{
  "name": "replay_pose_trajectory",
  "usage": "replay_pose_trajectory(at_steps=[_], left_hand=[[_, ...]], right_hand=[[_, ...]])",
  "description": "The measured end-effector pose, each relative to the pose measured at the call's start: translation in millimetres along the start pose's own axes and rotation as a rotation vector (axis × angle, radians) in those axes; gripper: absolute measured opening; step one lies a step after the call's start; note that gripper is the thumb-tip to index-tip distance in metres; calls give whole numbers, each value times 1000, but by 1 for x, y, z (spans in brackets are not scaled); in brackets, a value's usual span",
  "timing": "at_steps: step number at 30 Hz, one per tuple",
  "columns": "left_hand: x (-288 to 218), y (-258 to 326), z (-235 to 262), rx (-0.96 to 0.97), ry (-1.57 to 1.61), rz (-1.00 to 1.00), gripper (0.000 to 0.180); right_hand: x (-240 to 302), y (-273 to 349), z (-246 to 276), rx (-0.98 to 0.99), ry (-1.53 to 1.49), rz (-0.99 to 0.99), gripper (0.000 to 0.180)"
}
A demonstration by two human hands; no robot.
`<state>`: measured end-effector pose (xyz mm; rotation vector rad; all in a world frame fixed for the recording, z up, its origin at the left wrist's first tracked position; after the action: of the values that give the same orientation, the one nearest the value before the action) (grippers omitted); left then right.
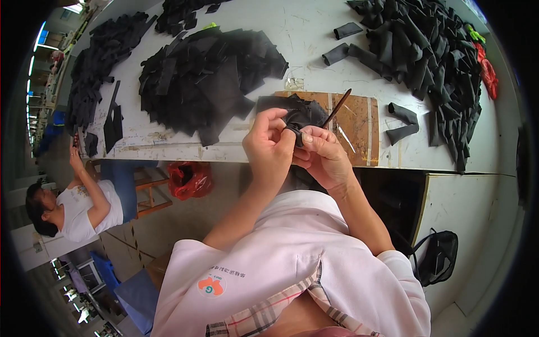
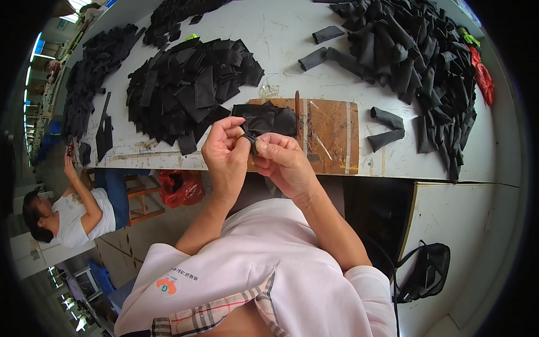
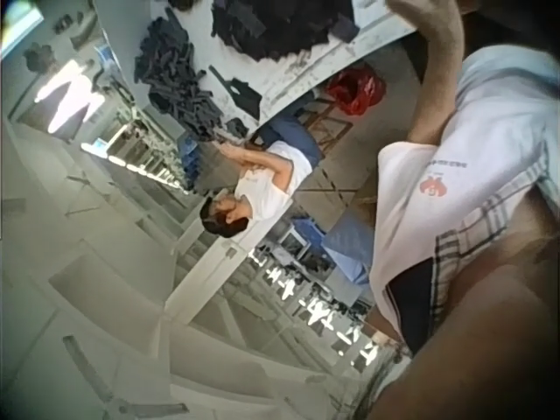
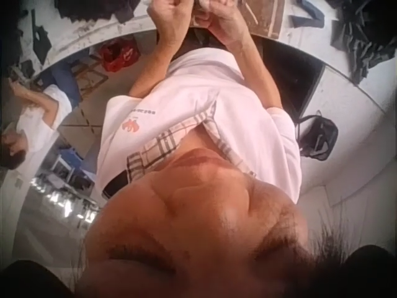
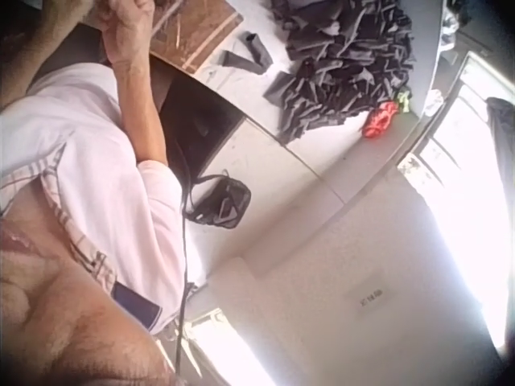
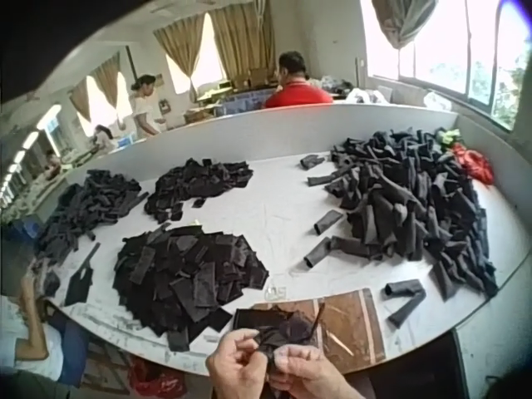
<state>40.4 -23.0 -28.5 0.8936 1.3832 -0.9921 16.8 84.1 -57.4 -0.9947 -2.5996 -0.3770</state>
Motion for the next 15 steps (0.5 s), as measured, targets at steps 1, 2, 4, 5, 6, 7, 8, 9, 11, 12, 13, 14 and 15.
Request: replay_pose_trajectory(at_steps=[1,2,4,5,6,7,8,9,11,12,13,14,15], left_hand=[[4,2,0,9,-134,-56,21],[10,3,2,16,-266,-113,21],[14,0,3,41,2,43,18],[12,-2,3,125,160,150,20],[10,-4,3,213,315,258,22],[8,-4,6,347,396,346,27],[-1,-1,1,378,520,373,27],[-5,0,2,488,613,395,28],[-16,6,3,731,955,480,33],[-24,9,-5,869,1121,456,36],[-33,7,-6,866,1127,470,37],[-39,6,-7,862,1133,485,37],[-35,5,-6,722,701,394,36]], right_hand=[[3,1,-1,-13,147,24,12],[5,1,0,-12,327,9,15],[7,2,3,-57,328,19,15],[11,3,8,-112,352,37,15],[14,4,10,-119,366,57,15],[15,6,10,-121,289,57,15],[15,8,10,-123,211,55,15],[18,13,4,-99,193,37,15],[16,18,-3,43,200,110,15],[18,19,-8,106,237,161,16],[21,20,-10,129,180,149,16],[25,20,-8,122,183,156,16],[30,21,-4,37,285,177,15]])
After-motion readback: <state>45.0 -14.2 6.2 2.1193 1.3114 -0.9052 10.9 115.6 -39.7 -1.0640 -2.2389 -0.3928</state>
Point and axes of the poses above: each hand's wrist, its own y-axis away from the middle knuckle, its own z-axis out of the back of the hand, x = y × z, the point moved 2 cm from there along -y, towards the middle knuckle, and after that the axes turned 7 degrees about x, right-handed, at the moved point
